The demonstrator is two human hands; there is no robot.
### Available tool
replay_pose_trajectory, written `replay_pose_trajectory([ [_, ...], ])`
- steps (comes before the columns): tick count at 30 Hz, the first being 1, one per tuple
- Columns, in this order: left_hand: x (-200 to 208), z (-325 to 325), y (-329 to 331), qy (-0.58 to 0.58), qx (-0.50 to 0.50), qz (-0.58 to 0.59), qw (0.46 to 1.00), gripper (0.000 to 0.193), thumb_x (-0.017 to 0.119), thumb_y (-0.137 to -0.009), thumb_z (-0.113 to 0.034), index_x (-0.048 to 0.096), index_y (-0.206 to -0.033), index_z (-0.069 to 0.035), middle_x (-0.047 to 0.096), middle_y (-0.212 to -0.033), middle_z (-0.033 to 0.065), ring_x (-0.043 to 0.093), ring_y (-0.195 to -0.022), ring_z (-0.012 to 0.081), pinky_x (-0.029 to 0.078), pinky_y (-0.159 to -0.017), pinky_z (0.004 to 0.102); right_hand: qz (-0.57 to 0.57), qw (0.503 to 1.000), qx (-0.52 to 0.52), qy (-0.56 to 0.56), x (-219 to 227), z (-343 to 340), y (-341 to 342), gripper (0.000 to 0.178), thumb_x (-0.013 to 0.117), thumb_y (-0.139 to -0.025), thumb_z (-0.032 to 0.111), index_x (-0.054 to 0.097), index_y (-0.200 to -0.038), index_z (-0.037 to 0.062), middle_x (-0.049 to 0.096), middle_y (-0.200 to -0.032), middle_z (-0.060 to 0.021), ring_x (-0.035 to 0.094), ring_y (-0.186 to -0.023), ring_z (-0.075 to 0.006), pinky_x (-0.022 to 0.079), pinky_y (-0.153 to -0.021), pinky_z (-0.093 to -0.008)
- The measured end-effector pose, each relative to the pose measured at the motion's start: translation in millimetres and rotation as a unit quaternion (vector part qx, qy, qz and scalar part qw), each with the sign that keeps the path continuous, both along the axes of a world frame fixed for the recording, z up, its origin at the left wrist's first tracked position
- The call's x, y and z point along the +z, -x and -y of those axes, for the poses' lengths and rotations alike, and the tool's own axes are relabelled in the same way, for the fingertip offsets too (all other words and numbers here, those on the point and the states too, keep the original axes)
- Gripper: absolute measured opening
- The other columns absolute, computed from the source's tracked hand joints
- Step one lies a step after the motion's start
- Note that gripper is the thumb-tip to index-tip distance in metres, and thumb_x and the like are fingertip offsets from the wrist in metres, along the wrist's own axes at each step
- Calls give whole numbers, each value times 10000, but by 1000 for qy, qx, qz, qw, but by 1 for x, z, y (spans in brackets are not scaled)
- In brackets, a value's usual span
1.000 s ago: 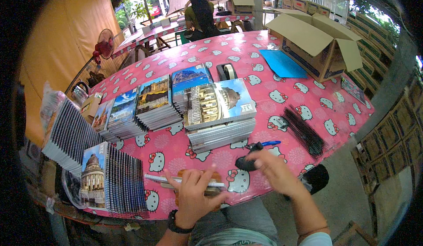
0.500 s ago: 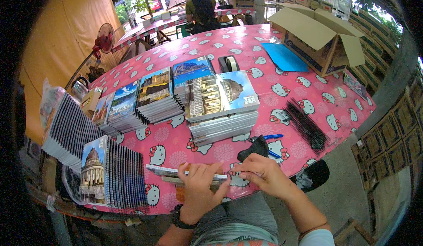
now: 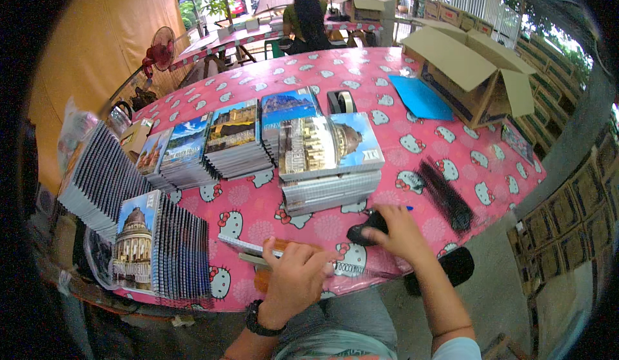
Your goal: The person assembles notebooks by applying black tape to the spiral spines. They take a notebook from a stack, apply a strip of tape along the spiral edge, press it down firmly by hand using a small block, and then place the completed notebook onto a separate stack.
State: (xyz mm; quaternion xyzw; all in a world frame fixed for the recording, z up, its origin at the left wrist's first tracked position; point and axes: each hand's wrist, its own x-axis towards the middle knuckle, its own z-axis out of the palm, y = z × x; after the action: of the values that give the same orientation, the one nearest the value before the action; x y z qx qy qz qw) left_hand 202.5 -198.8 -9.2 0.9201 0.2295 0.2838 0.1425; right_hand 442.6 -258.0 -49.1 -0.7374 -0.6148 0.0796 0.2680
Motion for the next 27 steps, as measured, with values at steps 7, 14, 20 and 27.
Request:
replay_pose_trajectory([
  [7, 0, 0, 2, -3, -6, 9, 1000, 194, 606, -791, -286, 612, -953, -179, 545, -837, -21, 523, -865, 162, 156, -934, 589, 111, 991, -66, -47, -37, -11, 20, 541, 735, -632, 371, 569, -1039, 56, 419, -1245, -194, 469, -950, -398, 410, -806, -469],
  [14, -5, -2, 8, -10, -8, 19, 1000, 206, 604, -794, -285, 598, -965, -170, 538, -842, -28, 517, -873, 155, 177, -921, 594, -183, 981, -16, -55, -30, -10, 30, 275, 615, -815, 219, 571, -1024, 46, 627, -825, -90, 577, -744, -224, 461, -664, -328],
  [20, -7, -6, 9, 23, -3, 11, 1000, 250, 646, -758, -290, 612, -971, -164, 573, -895, -10, 525, -929, 170, 92, -951, 623, -574, 811, 100, -39, -24, 4, 36, 252, 632, -751, -6, 591, -999, 6, 635, -916, -72, 603, -806, -145, 488, -727, -276],
  [27, -6, -18, 25, 55, 56, 80, 994, 423, 745, -655, -277, 574, -1010, -125, 584, -883, 7, 547, -901, 199, 74, -993, 589, -267, 955, 122, -35, 10, -12, 38, 190, 654, -679, -26, 657, -863, 19, 647, -972, -150, 616, -919, -249, 487, -814, -346],
])
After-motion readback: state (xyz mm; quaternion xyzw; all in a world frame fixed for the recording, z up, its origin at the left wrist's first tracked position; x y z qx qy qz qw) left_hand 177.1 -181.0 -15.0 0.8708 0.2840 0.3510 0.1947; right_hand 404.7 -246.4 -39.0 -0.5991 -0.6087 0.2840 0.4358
